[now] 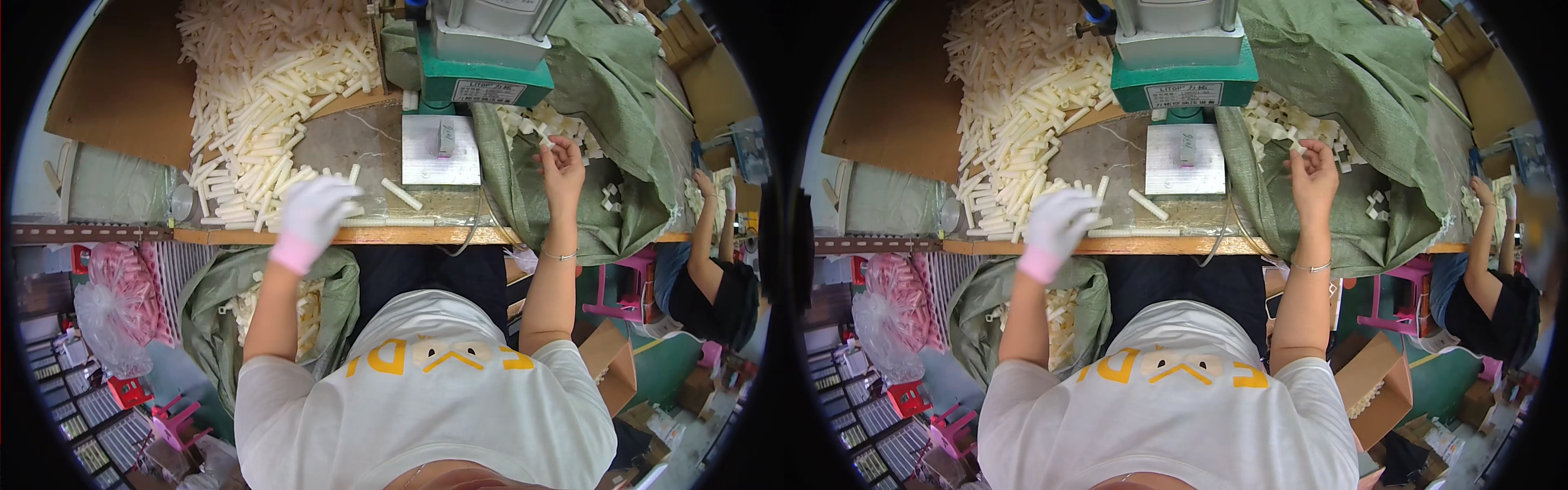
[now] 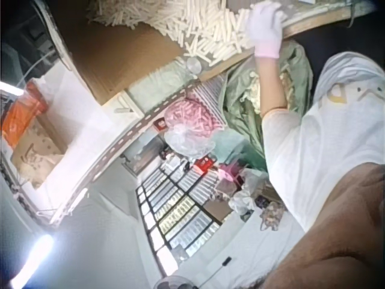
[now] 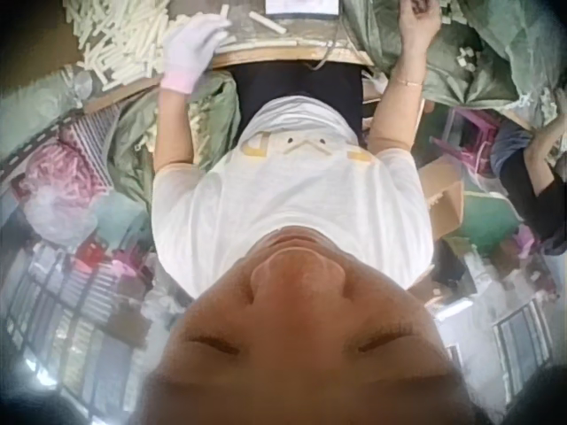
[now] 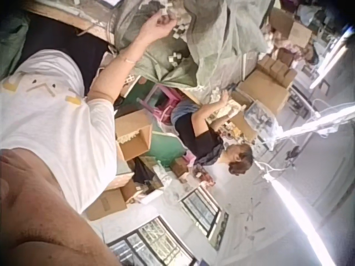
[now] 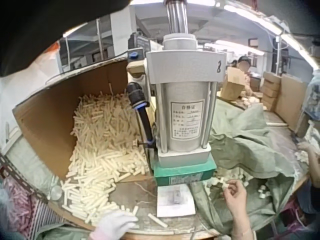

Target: Manually assemble small plastic pieces and process them using a desktop pneumatic or ultrasonic press machine.

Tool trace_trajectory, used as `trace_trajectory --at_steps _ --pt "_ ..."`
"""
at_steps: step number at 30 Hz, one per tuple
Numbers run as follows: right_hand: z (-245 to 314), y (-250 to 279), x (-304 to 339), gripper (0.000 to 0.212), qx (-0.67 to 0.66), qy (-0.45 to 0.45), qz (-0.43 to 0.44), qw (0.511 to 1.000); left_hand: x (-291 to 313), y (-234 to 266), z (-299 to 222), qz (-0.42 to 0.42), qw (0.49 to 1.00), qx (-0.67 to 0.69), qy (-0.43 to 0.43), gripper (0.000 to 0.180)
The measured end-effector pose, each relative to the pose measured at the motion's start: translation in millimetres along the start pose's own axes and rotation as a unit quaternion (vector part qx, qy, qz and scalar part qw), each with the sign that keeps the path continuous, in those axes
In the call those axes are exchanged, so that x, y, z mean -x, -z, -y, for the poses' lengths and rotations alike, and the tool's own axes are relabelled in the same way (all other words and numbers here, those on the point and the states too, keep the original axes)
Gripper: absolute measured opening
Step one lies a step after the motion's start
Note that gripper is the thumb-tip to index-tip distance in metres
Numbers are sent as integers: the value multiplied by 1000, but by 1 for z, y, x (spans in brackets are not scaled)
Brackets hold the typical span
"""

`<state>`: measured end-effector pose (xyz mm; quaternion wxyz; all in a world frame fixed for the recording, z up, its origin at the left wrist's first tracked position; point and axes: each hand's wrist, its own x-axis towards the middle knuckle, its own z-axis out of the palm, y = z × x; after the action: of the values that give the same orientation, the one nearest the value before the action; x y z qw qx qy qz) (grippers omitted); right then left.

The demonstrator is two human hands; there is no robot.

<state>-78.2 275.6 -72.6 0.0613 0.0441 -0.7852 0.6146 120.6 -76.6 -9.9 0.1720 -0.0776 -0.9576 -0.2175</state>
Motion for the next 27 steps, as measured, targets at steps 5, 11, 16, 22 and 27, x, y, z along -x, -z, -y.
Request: trace_trajectory --at_steps 5,11,16,22,27 --pt "46 -27 25 29 -127 19 82 988 -26 -73 17 184 980 -14 -67 28" --pt "54 -72 33 26 -186 33 125 974 -26 -46 1 159 975 142 63 25" --pt "45 -101 33 24 13 112 91 989 -37 -40 -11 64 773 597 204 34" --pt "55 -103 31 26 117 199 69 971 -111 -54 -45 -117 800 566 161 19" --pt "59 -103 33 22 130 174 86 972 -128 -76 -36 -82 927 334 151 23"
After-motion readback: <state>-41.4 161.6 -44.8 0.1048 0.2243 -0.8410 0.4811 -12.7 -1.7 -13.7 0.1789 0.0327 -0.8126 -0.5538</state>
